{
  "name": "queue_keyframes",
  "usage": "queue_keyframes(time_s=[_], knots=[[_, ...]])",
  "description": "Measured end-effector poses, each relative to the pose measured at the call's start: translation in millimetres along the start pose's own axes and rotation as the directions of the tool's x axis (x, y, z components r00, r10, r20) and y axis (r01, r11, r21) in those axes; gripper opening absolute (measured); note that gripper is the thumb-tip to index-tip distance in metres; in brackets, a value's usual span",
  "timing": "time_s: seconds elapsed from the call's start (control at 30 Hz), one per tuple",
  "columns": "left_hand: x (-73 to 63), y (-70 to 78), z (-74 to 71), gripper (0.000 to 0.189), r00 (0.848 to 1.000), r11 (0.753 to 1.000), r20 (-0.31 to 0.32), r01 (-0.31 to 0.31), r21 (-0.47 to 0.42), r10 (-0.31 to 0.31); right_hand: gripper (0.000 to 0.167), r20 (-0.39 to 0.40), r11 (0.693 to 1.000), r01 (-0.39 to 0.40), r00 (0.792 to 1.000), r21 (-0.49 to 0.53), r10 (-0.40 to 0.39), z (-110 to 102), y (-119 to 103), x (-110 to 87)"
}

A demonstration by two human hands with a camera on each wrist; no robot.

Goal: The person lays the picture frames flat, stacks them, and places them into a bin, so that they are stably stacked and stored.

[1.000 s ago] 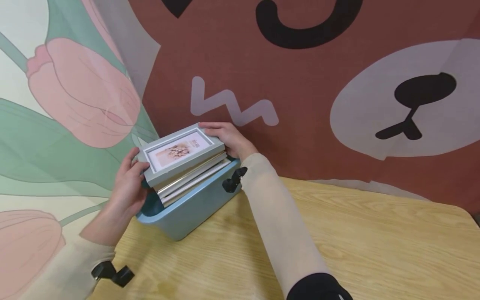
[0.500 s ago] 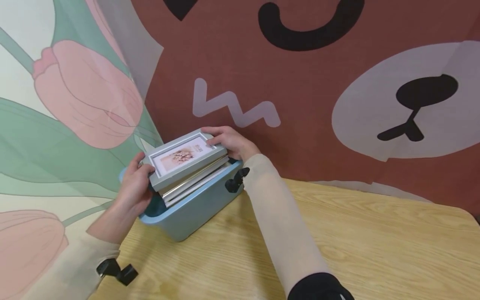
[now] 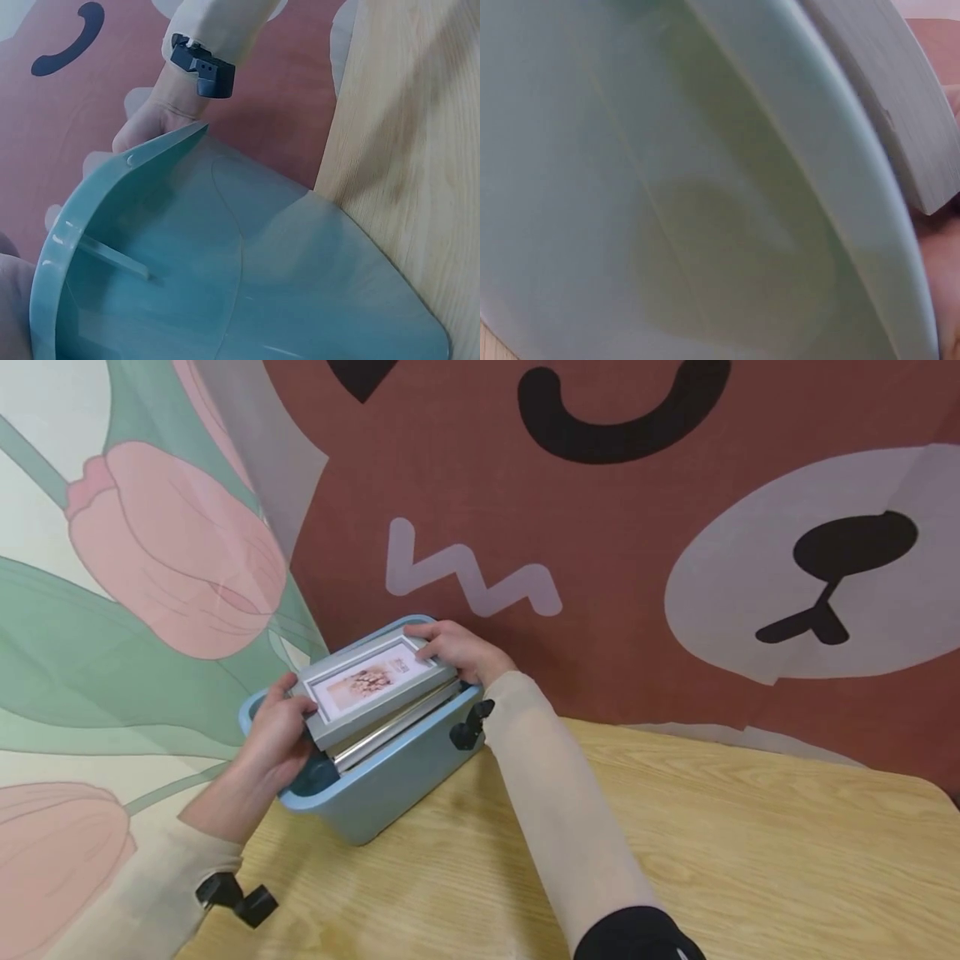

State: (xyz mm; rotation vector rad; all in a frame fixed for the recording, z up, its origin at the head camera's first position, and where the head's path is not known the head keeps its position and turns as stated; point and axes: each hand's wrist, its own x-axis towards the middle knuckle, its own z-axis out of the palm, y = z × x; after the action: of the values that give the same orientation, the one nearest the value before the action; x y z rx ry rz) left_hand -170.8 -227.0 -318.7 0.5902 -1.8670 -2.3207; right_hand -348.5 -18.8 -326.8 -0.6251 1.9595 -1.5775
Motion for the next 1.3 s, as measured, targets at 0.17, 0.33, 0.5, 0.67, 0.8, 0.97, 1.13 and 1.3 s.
queue_keyframes(time_s=[0.17,0.33,0.5,0.67,0.8,0.97,1.13,1.3], knots=[[1.9,-1.7,0.0,0.085,1.000,1.000,-0.003,0.017,0.008,-0.017,0.061,-0.009,0.999,-0.007,1.000,-0.041,0.007,-1.0,2.2,0.2],[2.6,-2.2,-0.3,0.086,1.000,0.999,0.003,0.024,0.022,-0.024,0.063,-0.004,0.996,0.004,1.000,-0.092,-0.004,-2.4,3.5,1.0],[2.3,-2.1,0.1,0.087,0.999,0.999,0.026,0.036,0.040,-0.037,0.065,0.010,0.993,0.007,1.000,-0.120,-0.006,-4.0,4.8,1.2],[1.9,-4.9,0.6,0.089,0.998,0.995,0.043,0.043,0.089,-0.047,0.066,0.026,0.992,0.007,1.000,-0.129,-0.004,-3.3,6.2,1.6],[2.2,-6.9,0.4,0.091,0.995,0.994,0.064,0.064,0.093,-0.070,0.064,0.039,0.994,0.003,0.999,-0.112,0.001,-0.9,5.9,1.0],[1.6,-7.3,0.4,0.089,0.993,0.990,0.041,0.106,0.090,-0.110,0.062,0.039,0.997,-0.038,0.998,-0.066,0.041,3.2,6.0,2.1],[0.7,-7.2,3.1,0.089,0.996,0.991,0.025,0.077,0.109,-0.080,0.063,0.071,0.999,-0.044,0.997,0.020,0.043,7.6,6.3,5.1],[-0.6,-4.4,3.9,0.090,0.998,0.991,0.042,0.032,0.130,-0.038,0.056,-0.001,0.999,0.001,1.000,0.053,-0.001,9.0,4.0,4.6]])
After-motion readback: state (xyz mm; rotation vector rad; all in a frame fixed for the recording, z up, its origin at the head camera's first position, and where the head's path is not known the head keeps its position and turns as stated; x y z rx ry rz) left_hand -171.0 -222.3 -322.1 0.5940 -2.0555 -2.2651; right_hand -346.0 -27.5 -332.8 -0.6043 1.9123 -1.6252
